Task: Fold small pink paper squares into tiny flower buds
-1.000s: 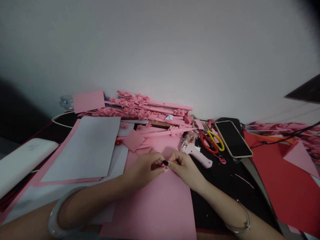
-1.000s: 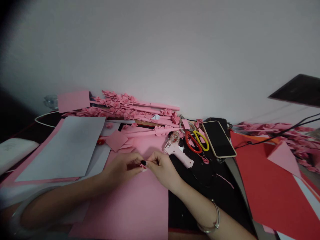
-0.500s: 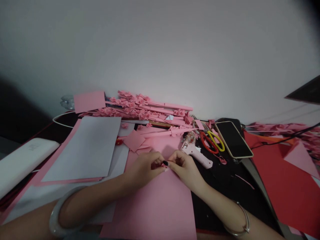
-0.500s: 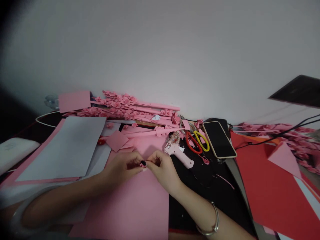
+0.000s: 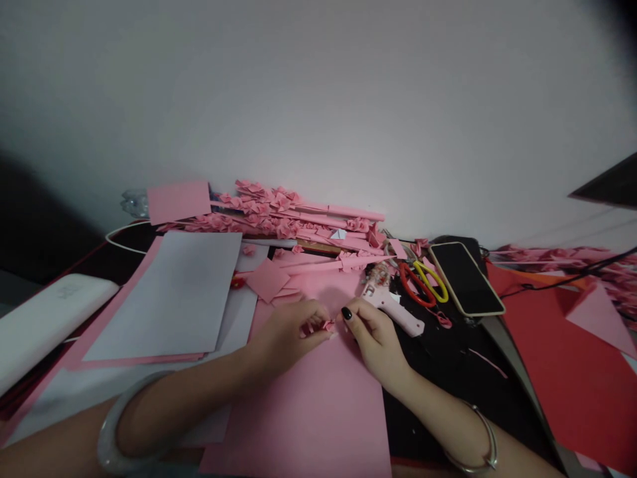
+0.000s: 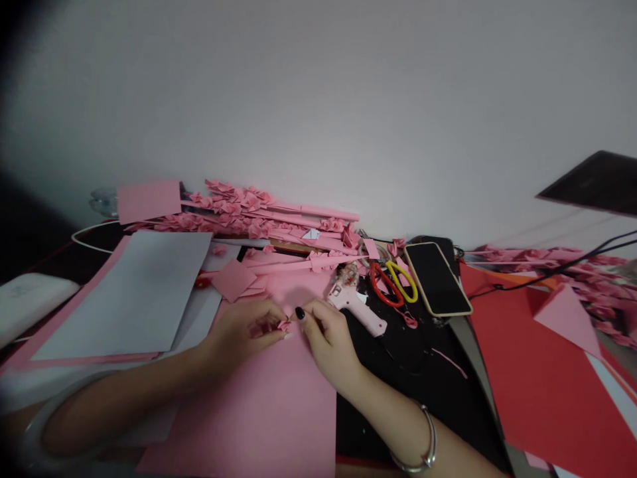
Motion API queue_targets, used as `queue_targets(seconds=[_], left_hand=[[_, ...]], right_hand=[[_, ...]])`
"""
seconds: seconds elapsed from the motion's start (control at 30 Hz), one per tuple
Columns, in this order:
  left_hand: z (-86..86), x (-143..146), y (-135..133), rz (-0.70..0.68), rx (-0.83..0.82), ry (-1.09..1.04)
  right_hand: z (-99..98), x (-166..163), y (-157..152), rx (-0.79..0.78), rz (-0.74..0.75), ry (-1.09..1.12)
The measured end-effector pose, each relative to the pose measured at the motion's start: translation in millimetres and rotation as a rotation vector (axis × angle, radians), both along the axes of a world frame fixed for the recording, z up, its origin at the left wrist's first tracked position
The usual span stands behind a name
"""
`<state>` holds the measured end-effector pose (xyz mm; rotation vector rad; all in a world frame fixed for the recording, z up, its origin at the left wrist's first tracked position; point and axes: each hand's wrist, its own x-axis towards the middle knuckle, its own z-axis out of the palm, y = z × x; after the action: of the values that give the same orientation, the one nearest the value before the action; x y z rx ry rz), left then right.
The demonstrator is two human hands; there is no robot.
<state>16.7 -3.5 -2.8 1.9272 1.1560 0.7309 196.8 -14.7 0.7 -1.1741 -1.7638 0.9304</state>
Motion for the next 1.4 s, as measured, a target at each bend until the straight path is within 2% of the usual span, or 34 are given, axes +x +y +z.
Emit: queue_targets(seconds=[0.37,0.53,0.67,0.83,1.1,1.4], left_hand=[[-4.7,0,1,0.016,0.033,0.025],[-3.9,0,1,-0.016,0.008,0.016],[-1.8,-1,0,-0.038,-0.016,0.028],[-1.8,-2,0,-0.055,-0.029,0.090],[-5.3,-2,2,-0.040,0.010,0.097],[-3.6,-2,2,-0.071,0.032,0.119]], right_hand=[[-1.7,0,-1,0.133,0.015,-0.082],[-0.2,0,-1,0.115,0.039,-0.092],[-0.9,-1,2,0.046,0.050,-0.102],[-4.8,-1,5,-0.123,0.057,-0.078],[-3.5,-4,4,-0.185,-0.028,0.009],[-5.0,0,10,-0.375,0.086,0.036]])
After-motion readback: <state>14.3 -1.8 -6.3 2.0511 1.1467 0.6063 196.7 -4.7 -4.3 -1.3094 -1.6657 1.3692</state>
